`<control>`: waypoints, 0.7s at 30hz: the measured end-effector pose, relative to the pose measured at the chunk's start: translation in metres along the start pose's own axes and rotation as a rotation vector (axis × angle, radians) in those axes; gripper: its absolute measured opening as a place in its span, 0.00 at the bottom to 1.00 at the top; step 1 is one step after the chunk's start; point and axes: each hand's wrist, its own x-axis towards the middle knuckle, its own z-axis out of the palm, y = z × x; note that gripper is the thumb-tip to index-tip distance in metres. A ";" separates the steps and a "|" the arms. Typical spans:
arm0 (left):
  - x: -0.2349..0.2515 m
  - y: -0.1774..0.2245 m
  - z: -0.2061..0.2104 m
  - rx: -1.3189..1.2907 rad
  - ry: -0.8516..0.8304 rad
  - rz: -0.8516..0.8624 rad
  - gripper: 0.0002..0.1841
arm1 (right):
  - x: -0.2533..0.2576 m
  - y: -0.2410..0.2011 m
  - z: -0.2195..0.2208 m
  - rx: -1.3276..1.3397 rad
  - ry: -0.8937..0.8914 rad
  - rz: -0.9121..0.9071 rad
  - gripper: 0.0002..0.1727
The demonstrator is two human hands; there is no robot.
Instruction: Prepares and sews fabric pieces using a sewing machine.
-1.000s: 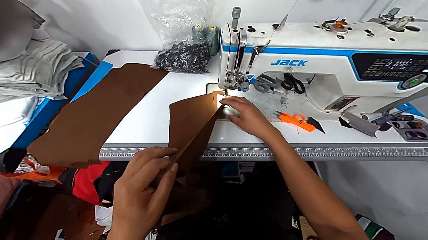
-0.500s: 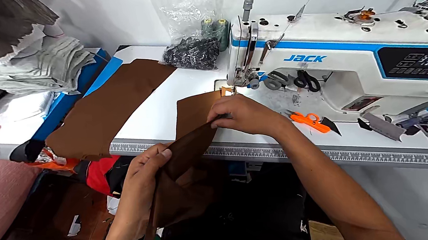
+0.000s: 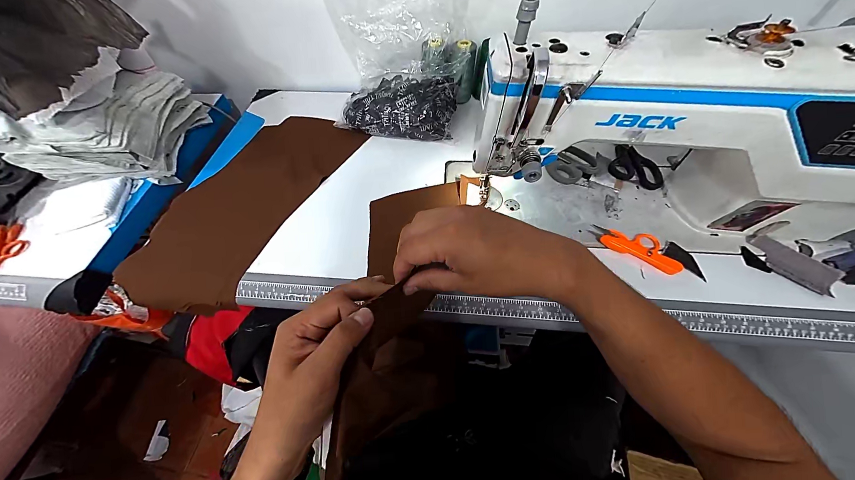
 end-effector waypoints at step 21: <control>0.149 -0.123 0.066 0.781 -0.748 0.660 0.29 | -0.161 -0.040 0.112 -0.394 0.319 0.131 0.08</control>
